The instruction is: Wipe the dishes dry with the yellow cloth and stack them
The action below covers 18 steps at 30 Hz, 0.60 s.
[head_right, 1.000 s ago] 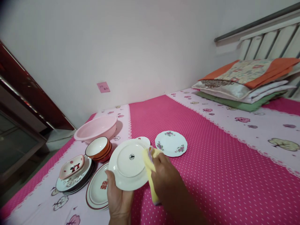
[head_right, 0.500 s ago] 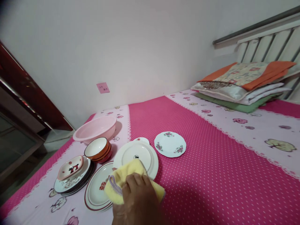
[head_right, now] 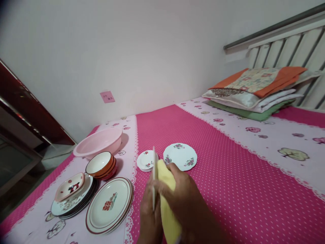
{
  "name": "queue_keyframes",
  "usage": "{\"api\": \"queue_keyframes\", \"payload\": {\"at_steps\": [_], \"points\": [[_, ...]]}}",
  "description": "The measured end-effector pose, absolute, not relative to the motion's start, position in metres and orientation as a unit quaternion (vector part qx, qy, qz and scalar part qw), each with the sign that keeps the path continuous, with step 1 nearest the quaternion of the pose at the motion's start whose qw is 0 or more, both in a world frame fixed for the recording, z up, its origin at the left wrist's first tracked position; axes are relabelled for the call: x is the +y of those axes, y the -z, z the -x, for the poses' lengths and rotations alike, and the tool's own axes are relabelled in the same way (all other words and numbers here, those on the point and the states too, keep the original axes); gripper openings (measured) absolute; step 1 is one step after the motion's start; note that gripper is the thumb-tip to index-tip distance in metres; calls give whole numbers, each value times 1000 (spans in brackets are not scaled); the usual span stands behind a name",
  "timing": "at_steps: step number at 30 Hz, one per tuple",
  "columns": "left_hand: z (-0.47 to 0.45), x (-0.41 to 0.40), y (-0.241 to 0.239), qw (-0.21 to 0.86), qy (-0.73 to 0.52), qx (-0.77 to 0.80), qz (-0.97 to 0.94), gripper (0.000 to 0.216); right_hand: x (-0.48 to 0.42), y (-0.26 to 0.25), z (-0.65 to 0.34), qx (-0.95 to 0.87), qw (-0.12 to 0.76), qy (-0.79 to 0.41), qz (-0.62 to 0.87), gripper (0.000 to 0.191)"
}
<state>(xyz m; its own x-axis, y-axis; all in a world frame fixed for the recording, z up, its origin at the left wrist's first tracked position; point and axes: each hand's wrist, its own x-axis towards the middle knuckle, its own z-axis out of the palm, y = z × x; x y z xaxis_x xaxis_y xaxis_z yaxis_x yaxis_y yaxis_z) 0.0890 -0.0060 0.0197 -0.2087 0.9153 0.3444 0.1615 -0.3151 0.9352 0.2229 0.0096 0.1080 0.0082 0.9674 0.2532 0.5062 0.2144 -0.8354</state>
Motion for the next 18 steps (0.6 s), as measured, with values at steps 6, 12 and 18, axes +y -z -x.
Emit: {"api": "queue_keyframes", "payload": {"at_steps": [6, 12, 18], "points": [[-86, 6, -7, 175, -442, 449, -756, 62, 21, -94, -224, -650, 359, -215, 635, 24], [-76, 10, -6, 76, -390, 462, -793, 79, 38, -70, -233, -642, 437, -294, 557, 25], [-57, 12, -29, 189, -377, 473, -774, 76, 61, -45, -252, -570, 501, -447, 474, 32]]}}
